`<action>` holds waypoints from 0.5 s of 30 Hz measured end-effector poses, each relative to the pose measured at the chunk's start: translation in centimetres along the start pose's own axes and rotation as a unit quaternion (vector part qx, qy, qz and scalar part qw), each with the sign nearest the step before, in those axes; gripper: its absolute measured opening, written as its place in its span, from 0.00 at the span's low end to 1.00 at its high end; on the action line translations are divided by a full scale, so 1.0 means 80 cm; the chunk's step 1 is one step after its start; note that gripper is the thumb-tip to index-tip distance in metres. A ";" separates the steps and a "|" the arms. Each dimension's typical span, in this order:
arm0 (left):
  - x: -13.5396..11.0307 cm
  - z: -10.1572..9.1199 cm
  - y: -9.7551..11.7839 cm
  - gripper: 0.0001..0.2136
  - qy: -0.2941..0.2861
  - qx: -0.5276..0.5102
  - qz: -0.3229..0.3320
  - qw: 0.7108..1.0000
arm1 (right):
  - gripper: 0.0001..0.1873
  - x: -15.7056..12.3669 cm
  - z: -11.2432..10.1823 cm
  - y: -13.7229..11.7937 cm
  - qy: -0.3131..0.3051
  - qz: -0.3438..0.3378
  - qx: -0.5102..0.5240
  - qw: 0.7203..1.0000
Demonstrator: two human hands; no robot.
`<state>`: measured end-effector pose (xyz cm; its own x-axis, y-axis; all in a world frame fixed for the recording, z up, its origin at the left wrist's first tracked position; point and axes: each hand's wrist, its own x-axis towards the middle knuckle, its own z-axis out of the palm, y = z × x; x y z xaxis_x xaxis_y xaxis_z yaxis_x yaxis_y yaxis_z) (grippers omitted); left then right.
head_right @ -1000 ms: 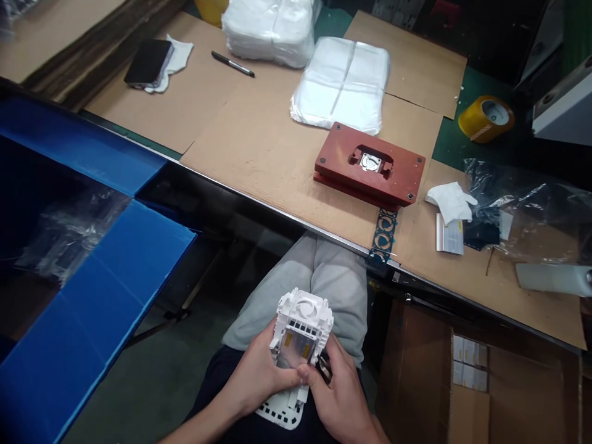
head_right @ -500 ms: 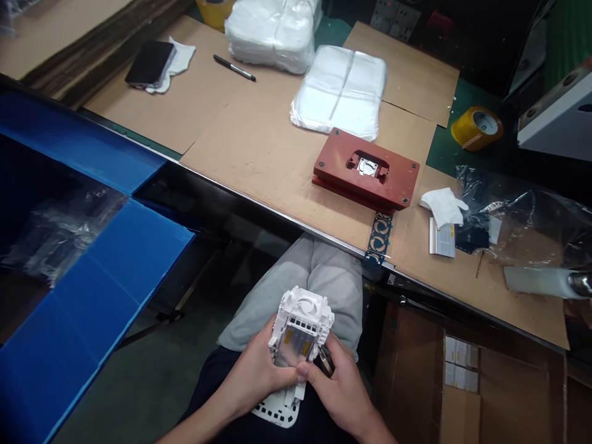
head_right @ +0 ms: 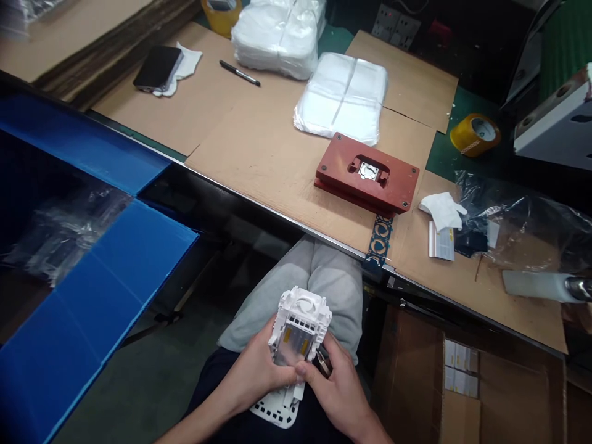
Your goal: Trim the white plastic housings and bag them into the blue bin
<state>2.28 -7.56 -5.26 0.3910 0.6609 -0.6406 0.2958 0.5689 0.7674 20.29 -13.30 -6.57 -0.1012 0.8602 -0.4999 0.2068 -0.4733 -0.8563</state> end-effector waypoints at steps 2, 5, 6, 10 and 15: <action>-0.002 0.001 0.000 0.26 0.003 0.005 0.002 1.000 | 0.21 -0.004 0.000 -0.002 -0.005 0.007 -0.004 1.000; -0.004 0.003 -0.005 0.25 0.007 0.005 0.014 1.000 | 0.19 -0.010 0.007 -0.001 0.017 -0.008 -0.029 0.999; -0.004 0.003 -0.007 0.25 0.008 0.004 0.018 1.000 | 0.18 -0.012 0.011 0.000 0.028 -0.014 -0.037 0.999; -0.002 0.004 -0.014 0.26 0.024 0.001 0.023 0.999 | 0.17 -0.011 0.018 0.003 0.048 -0.021 -0.045 0.998; 0.002 0.002 -0.010 0.26 0.028 -0.010 0.005 1.000 | 0.20 0.002 0.008 -0.005 0.009 -0.006 -0.003 1.000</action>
<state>2.26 -7.98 -5.94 0.3443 0.6922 -0.6343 0.2751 0.5715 0.7731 19.54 -13.09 -6.42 -0.0870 0.8687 -0.4877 0.2112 -0.4624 -0.8612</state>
